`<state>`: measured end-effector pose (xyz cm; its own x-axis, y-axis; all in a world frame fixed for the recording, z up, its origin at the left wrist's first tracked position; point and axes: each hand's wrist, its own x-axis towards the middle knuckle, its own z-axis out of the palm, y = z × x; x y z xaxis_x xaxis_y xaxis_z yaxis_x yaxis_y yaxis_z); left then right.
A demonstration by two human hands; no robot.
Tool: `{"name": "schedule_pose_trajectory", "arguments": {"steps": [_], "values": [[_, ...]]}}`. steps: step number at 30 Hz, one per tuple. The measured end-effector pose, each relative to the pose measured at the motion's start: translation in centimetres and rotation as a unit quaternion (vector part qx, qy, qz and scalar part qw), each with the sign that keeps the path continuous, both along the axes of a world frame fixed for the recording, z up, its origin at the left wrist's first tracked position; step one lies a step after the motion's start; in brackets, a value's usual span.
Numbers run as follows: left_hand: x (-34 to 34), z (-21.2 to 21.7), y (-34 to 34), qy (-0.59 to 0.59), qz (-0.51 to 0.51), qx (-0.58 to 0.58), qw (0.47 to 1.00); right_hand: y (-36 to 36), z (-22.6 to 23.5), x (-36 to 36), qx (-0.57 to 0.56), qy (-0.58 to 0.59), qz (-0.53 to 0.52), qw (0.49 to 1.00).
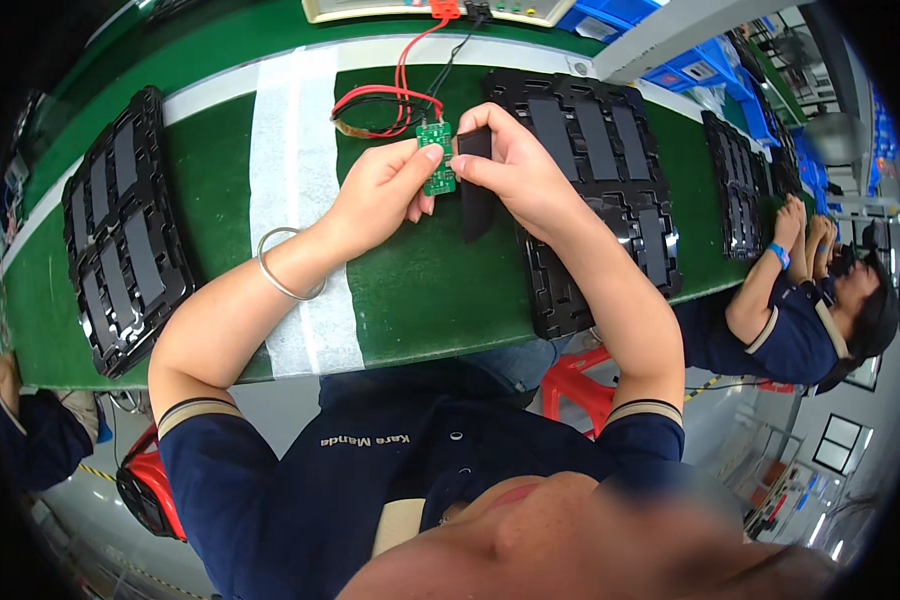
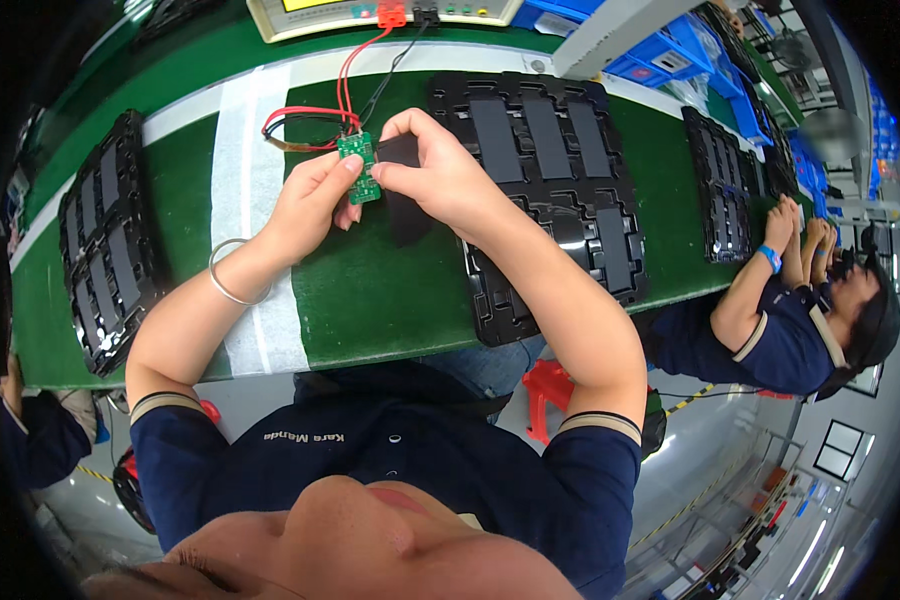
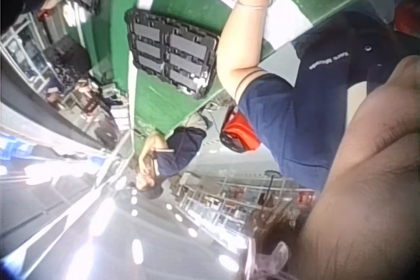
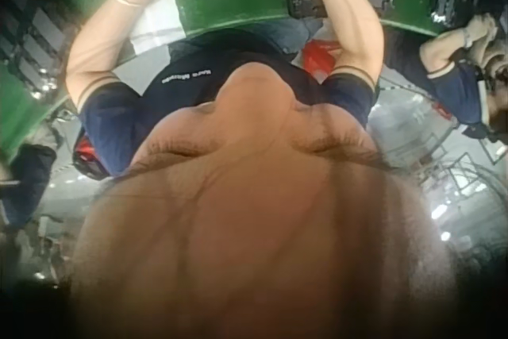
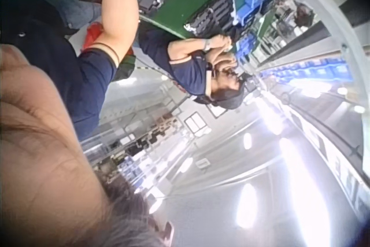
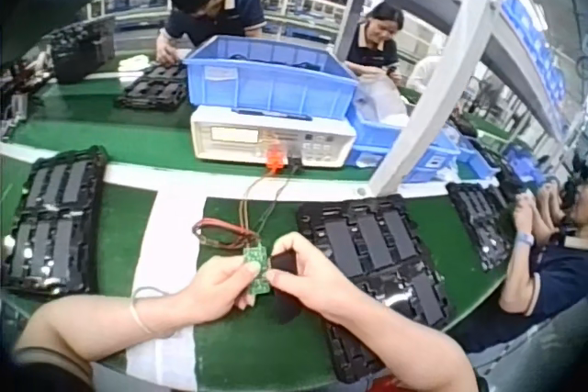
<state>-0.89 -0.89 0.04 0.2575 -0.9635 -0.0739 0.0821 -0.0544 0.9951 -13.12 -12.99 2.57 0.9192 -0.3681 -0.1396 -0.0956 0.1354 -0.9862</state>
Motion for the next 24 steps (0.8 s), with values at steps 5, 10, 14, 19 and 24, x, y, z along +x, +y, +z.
{"name": "schedule_pose_trajectory", "arguments": {"steps": [5, 10, 14, 19, 24], "values": [[-0.1, 0.5, -0.2, -0.013, -0.004, -0.002, 1.000, 0.1, 0.1, 0.1, 0.003, -0.001, -0.022, 1.000], [0.1, 0.2, -0.3, -0.029, -0.007, 0.000, 1.000, -0.2, 0.1, 0.1, 0.013, 0.001, -0.023, 1.000], [0.2, -0.1, -0.3, -0.032, -0.002, 0.004, 0.999, -0.2, -0.2, 0.3, -0.024, -0.003, -0.026, 0.999], [0.1, -0.5, -0.4, -0.046, 0.015, -0.010, 0.999, -0.1, -0.4, 0.5, -0.053, 0.004, -0.036, 0.998], [0.5, -0.3, -0.3, -0.057, -0.005, -0.006, 0.998, 0.0, -0.3, 0.3, -0.039, 0.029, -0.032, 0.998]]}}
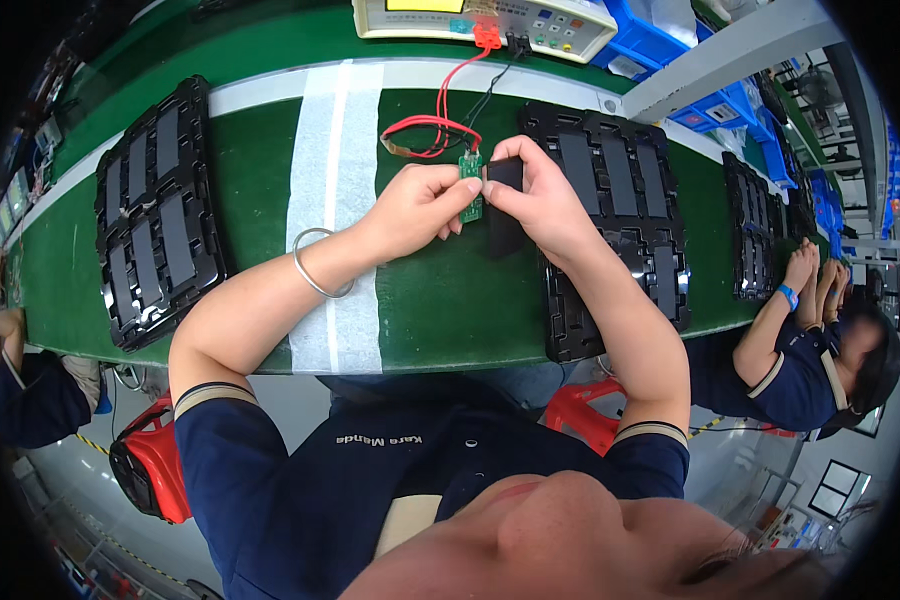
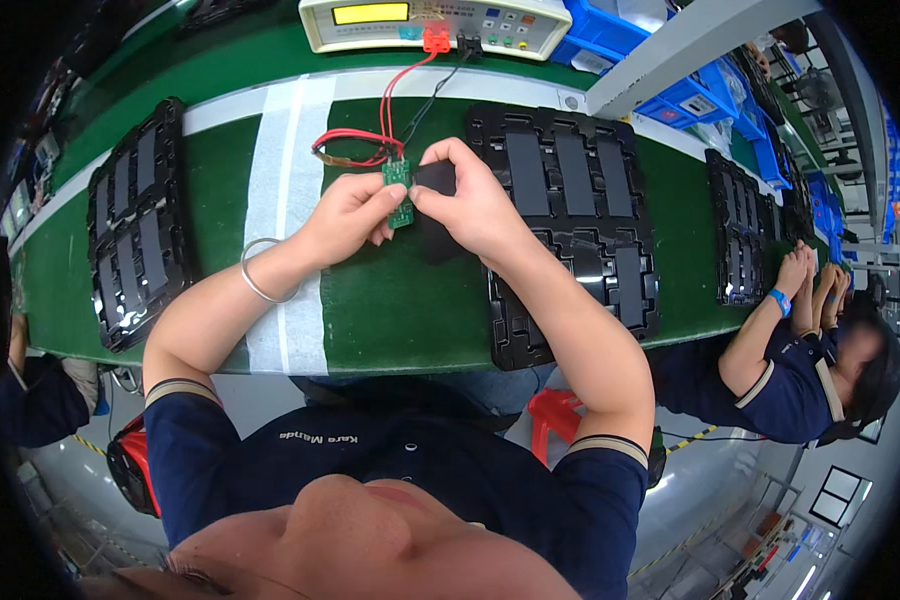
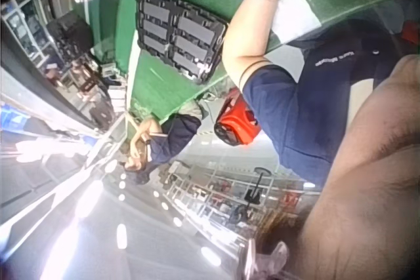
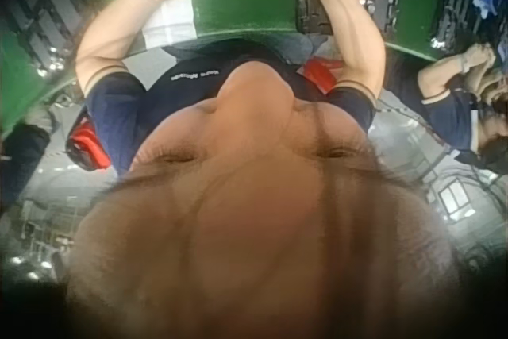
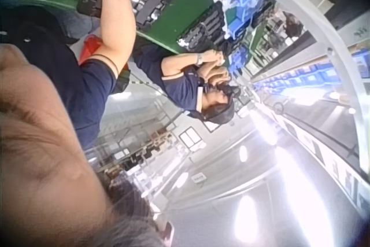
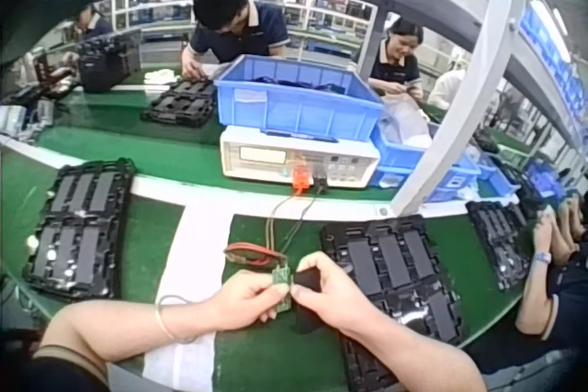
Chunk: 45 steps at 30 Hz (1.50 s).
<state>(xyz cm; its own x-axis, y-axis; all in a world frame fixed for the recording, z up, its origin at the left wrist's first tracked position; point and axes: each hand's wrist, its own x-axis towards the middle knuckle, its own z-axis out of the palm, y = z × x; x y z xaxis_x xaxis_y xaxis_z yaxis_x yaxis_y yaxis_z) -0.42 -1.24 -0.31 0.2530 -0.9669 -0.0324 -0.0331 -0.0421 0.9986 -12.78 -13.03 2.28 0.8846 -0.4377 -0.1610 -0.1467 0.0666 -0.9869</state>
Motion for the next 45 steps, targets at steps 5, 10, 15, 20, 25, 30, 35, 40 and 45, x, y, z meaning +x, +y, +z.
{"name": "schedule_pose_trajectory", "arguments": {"steps": [5, 10, 15, 20, 25, 30, 35, 40, 45], "values": [[0.2, 0.1, 0.1, 0.003, -0.024, 0.013, 1.000, -0.1, 0.1, -0.1, 0.027, -0.019, 0.006, 0.999], [0.0, -0.1, 0.1, 0.022, -0.004, -0.006, 1.000, 0.0, 0.0, 0.1, 0.031, -0.034, 0.019, 0.999], [-0.1, -0.2, -0.1, 0.021, 0.003, -0.006, 1.000, -0.1, -0.3, -0.2, 0.026, -0.028, 0.022, 0.999], [0.0, 0.3, 0.1, 0.033, 0.010, 0.012, 0.999, 0.0, -0.1, 0.0, 0.034, -0.009, 0.036, 0.999], [-0.1, 0.5, 0.2, 0.016, 0.004, -0.023, 1.000, 0.4, -0.1, -0.1, 0.065, -0.043, 0.042, 0.996], [-0.3, 0.4, 0.3, 0.016, 0.009, -0.025, 1.000, 0.6, -0.4, -0.4, 0.071, -0.047, 0.035, 0.996], [-0.2, 0.5, 0.5, 0.011, -0.011, -0.010, 1.000, 0.8, -0.5, -0.5, 0.063, -0.047, 0.022, 0.997], [-0.6, -0.1, 0.4, 0.042, 0.007, -0.005, 0.999, 0.8, -0.4, -0.4, -0.027, -0.040, -0.029, 0.998], [0.1, -0.8, 0.0, 0.012, -0.001, -0.033, 0.999, 0.6, 0.5, -0.5, -0.058, -0.073, -0.028, 0.995]]}}
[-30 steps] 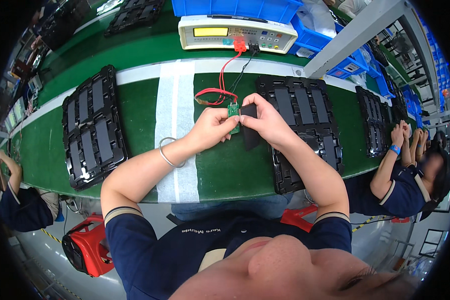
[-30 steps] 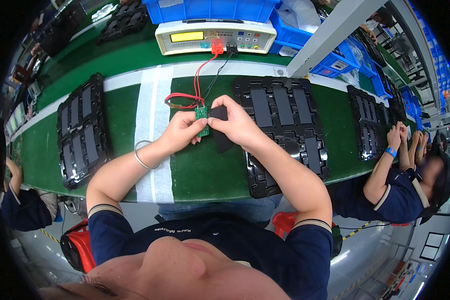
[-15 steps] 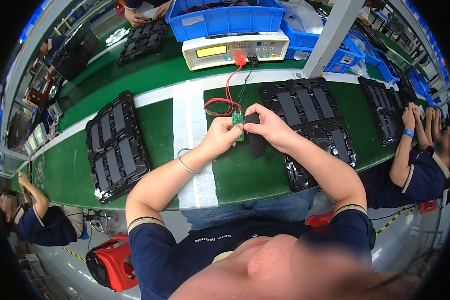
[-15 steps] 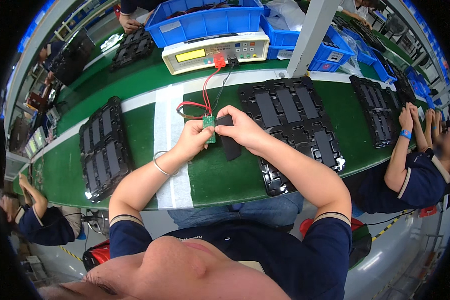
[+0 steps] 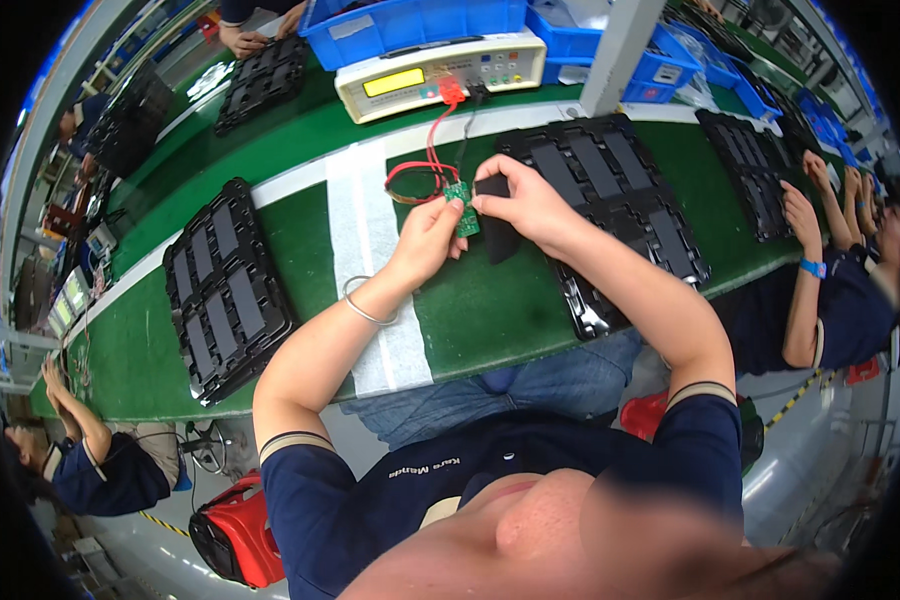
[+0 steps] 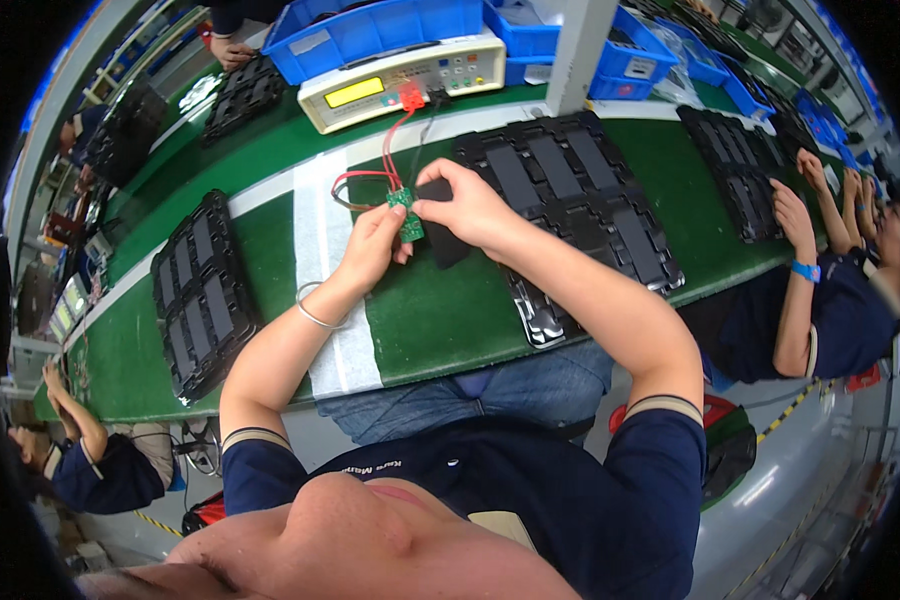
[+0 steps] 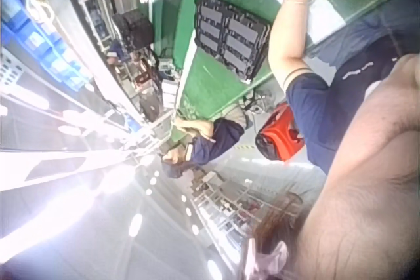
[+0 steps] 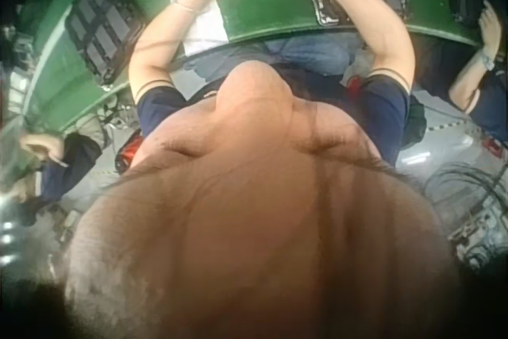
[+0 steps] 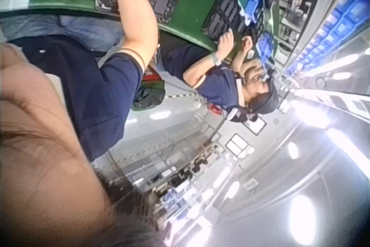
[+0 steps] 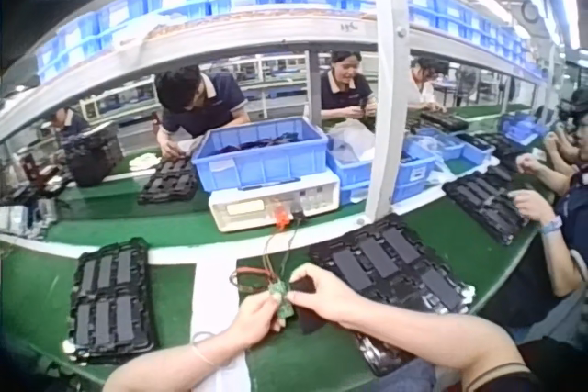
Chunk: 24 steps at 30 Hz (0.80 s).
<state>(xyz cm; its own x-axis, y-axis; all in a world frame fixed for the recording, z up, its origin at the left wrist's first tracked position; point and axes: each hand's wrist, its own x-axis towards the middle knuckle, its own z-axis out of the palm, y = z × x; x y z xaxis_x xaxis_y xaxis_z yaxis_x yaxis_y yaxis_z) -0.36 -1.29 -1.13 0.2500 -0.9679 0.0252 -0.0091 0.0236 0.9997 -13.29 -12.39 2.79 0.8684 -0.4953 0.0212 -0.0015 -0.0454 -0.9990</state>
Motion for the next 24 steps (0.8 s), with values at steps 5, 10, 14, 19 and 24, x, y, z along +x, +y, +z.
{"name": "schedule_pose_trajectory", "arguments": {"steps": [5, 10, 14, 19, 24], "values": [[-0.7, 0.5, 0.0, -0.055, 0.025, 0.028, 0.998, -1.3, 4.0, -5.0, -0.010, -0.067, 0.052, 0.996], [-0.8, 0.5, -0.3, -0.104, 0.003, 0.025, 0.994, -5.4, 5.1, -12.2, -0.299, 0.085, -0.154, 0.938], [-1.0, 0.7, -0.4, -0.101, -0.003, 0.021, 0.995, -6.4, 4.1, -15.8, -0.211, 0.101, -0.150, 0.961], [-1.1, 0.8, 0.2, -0.091, -0.002, 0.038, 0.995, -5.3, 2.0, -16.6, -0.209, 0.114, -0.075, 0.968], [-0.6, 0.2, 0.1, -0.095, -0.001, 0.037, 0.995, -5.0, 1.9, -16.4, -0.466, 0.109, -0.105, 0.872]]}}
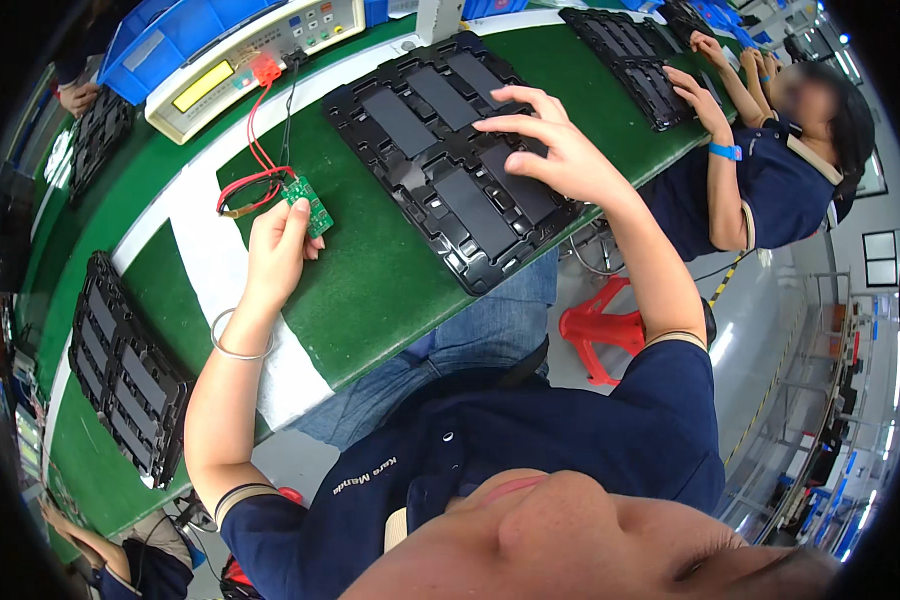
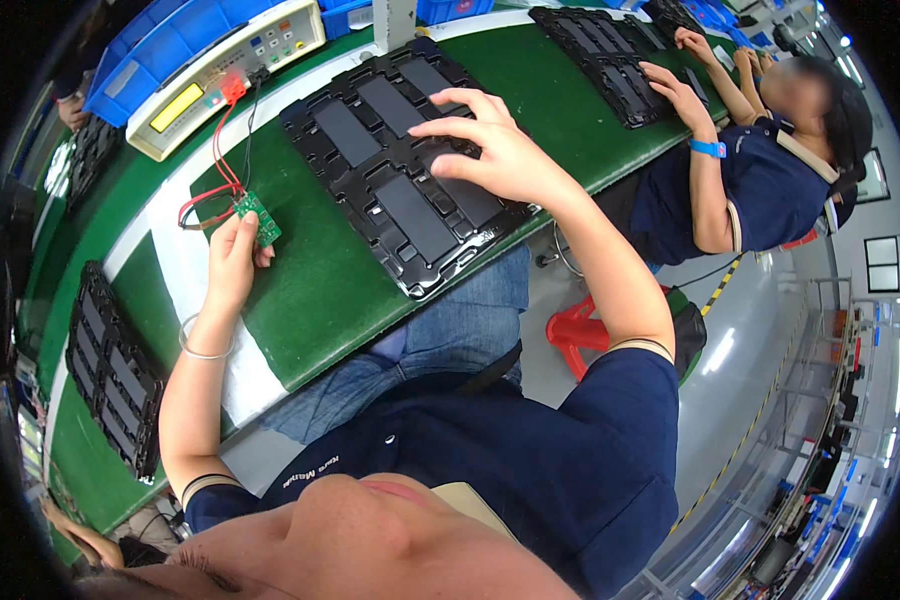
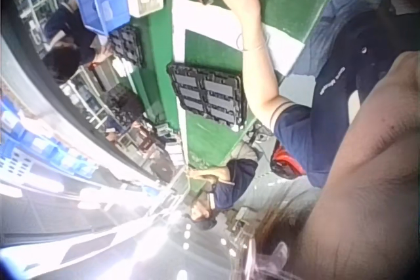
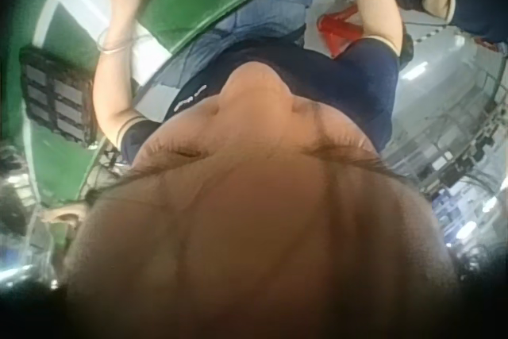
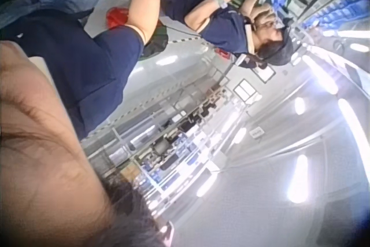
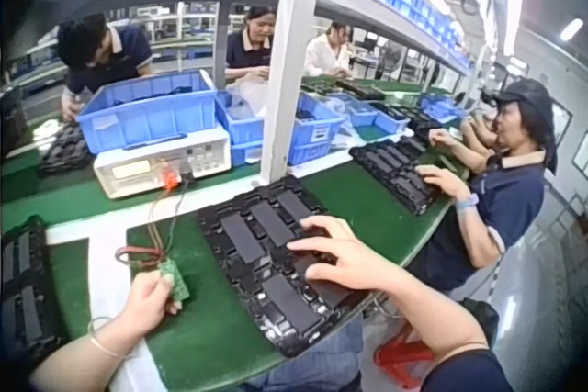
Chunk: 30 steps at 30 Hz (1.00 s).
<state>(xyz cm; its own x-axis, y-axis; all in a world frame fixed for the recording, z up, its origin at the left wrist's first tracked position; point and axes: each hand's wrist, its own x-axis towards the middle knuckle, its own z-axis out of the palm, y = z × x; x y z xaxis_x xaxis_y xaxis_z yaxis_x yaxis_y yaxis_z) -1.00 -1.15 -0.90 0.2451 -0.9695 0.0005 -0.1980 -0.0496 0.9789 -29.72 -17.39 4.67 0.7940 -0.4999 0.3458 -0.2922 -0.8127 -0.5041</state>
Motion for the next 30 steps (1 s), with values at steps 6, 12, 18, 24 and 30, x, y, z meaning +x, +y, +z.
{"name": "schedule_pose_trajectory", "arguments": {"steps": [6, 12, 18, 24, 30], "values": [[-0.2, 0.1, -0.1, -0.010, 0.002, -0.011, 1.000, 1.8, -1.2, 3.0, -0.022, 0.082, 0.011, 0.996], [-0.2, 0.3, -0.1, -0.009, -0.016, -0.023, 1.000, 1.9, -1.3, 5.0, 0.033, 0.053, -0.004, 0.998], [-0.1, 0.1, -0.1, -0.008, -0.039, -0.027, 0.999, 2.1, 0.9, 2.8, 0.521, -0.026, 0.072, 0.850], [-0.4, 0.4, -0.3, 0.002, -0.050, -0.028, 0.998, 3.3, 1.0, 6.4, 0.416, 0.030, 0.157, 0.895], [0.6, 0.3, 0.1, 0.146, 0.000, -0.023, 0.989, 3.6, 1.2, 15.1, 0.586, 0.022, 0.189, 0.788]]}}
